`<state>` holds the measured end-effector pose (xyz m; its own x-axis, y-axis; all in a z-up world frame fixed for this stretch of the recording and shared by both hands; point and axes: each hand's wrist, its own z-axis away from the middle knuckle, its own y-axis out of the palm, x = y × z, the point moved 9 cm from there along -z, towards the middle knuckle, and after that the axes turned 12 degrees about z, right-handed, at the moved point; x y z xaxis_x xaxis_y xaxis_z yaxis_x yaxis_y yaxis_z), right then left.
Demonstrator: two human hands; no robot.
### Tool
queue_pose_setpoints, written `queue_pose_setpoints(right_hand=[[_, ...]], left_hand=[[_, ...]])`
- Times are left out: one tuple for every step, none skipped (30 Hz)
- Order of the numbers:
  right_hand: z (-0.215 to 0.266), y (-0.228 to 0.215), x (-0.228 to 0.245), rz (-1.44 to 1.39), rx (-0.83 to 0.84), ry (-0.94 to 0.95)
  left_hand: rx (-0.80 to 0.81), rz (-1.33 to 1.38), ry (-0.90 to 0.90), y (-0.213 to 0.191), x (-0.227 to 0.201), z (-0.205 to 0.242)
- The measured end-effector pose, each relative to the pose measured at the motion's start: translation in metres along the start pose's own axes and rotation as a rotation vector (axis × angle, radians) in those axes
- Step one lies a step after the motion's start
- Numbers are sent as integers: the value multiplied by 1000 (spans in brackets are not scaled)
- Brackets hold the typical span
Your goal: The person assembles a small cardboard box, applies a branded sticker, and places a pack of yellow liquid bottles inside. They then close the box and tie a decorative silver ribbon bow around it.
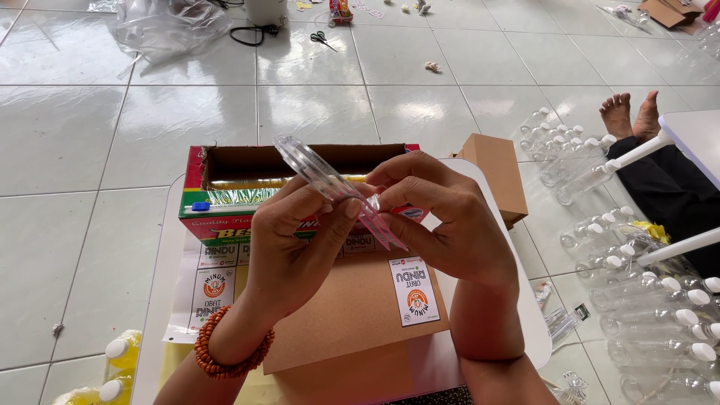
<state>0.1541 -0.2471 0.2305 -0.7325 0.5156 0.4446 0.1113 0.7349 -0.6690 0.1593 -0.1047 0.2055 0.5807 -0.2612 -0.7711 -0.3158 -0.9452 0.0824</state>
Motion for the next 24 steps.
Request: queue_pose_setpoints(right_hand=[[-2, 0, 2, 12, 2, -11], [-3, 1, 4, 23, 4, -21], [-3, 2, 4, 22, 5, -21], [-4, 1, 3, 17, -11, -13], [-4, 1, 2, 12, -27, -5], [-4, 2, 0, 12, -27, -5], [-3, 3, -2, 8, -31, 2], [-3, 3, -3, 4, -35, 9], [-3, 4, -3, 5, -35, 8], [-4, 5, -3, 4, -36, 6], [-4, 6, -3, 2, -37, 4], [-4, 8, -3, 3, -37, 3], [-5, 8, -4, 5, -46, 9], [-5, 9, -4, 6, -54, 16], [-5, 11, -4, 6, -53, 15], [-6, 11, -4, 14, -65, 7], [-6, 12, -4, 23, -77, -2], [-6, 13, -4, 22, -76, -3], [-7, 14, -4, 23, -78, -2], [-7, 14, -3, 23, -81, -1], [-7, 15, -3, 24, -79, -2], [-7, 17, -4, 25, -69, 5], [-7, 18, -4, 27, -60, 13], [-7, 18, -4, 26, -57, 11]], left_hand=[[2, 6, -6, 1, 0, -1], [5, 12, -12, 1, -1, -1], [3, 12, -13, 1, 1, -1], [3, 28, -22, 1, 3, -1], [3, 45, -30, 1, 5, -1], [2, 45, -30, 2, 7, 0], [-25, 94, -41, 1, 11, 1], [-51, 144, -51, -1, 14, 2], [-52, 144, -50, 0, 14, 3], [-73, 117, -49, -2, 15, 3], [-95, 89, -47, -4, 16, 4], [-95, 89, -46, -3, 15, 4], [-104, 71, -48, -3, 15, 3], [-114, 52, -51, -4, 14, 4], [-115, 51, -51, -4, 14, 4], [-120, 57, -55, -4, 14, 4], [-124, 63, -59, -4, 14, 4], [-125, 63, -58, -5, 15, 4], [-131, 57, -47, -6, 15, 4], [-137, 52, -36, -8, 15, 5], [-139, 52, -35, -9, 16, 5], [-148, 40, -28, -10, 15, 5], [-157, 28, -20, -12, 15, 5], [-160, 28, -20, -13, 15, 5]])
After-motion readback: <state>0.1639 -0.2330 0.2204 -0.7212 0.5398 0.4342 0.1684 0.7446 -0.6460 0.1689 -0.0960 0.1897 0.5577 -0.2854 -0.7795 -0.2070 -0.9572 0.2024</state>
